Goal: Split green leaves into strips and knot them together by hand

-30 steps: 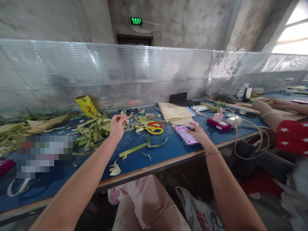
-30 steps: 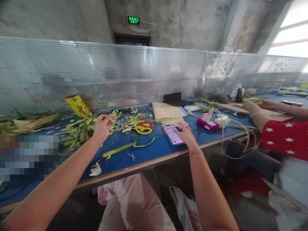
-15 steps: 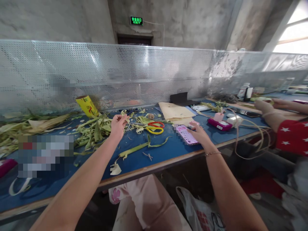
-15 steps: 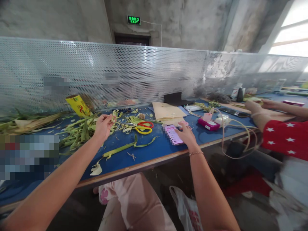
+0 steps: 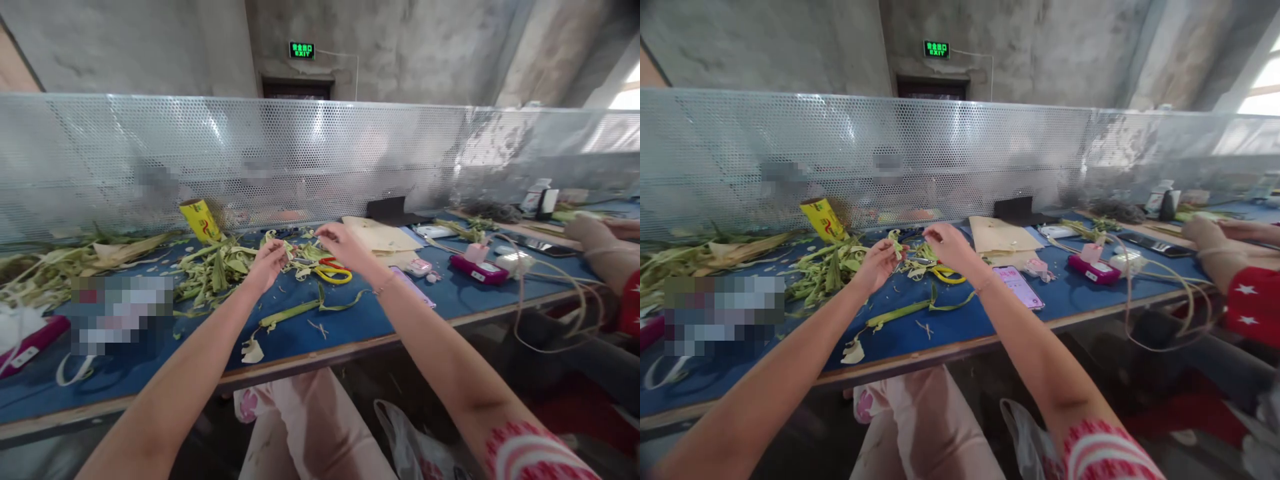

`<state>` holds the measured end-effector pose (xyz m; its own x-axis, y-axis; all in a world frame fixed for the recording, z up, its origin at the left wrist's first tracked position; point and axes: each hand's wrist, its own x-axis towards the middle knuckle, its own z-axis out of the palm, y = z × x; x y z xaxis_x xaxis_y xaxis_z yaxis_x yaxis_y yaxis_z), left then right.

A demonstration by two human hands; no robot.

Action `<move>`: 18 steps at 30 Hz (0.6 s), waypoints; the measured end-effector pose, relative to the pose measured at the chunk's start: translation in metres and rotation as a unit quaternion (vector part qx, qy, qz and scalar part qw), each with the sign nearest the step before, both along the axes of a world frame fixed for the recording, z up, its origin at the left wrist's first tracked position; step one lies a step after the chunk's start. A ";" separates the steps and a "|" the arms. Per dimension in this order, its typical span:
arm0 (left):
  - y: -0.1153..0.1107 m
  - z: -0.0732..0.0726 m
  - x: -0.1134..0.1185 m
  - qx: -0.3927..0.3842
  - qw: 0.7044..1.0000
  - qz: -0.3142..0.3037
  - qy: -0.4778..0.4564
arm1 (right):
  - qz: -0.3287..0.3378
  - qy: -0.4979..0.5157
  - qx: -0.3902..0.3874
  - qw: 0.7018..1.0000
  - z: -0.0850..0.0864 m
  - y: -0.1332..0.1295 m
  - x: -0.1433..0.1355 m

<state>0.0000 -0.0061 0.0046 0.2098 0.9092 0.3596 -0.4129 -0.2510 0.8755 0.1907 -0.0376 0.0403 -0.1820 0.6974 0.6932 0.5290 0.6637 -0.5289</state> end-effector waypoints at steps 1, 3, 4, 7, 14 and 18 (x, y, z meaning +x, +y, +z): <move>0.000 0.000 -0.001 0.001 1.000 -0.011 0.004 | 0.013 0.012 -0.010 1.000 0.001 0.010 -0.014; 0.000 -0.001 -0.002 -0.001 1.000 -0.016 -0.004 | 0.049 0.042 -0.024 0.998 -0.003 0.028 -0.034; 0.001 -0.001 -0.002 -0.002 1.000 -0.010 -0.013 | 0.071 0.064 -0.030 0.995 -0.006 0.034 -0.041; 0.003 -0.002 -0.004 0.005 1.000 0.004 -0.021 | 0.142 0.155 -0.029 0.977 -0.022 0.045 -0.050; 0.004 -0.003 -0.001 0.008 1.000 0.022 0.019 | 0.184 0.193 -0.075 0.961 -0.045 0.042 -0.046; 0.002 -0.003 0.002 0.004 0.999 0.037 0.033 | 0.171 0.181 -0.068 0.966 -0.047 0.043 -0.047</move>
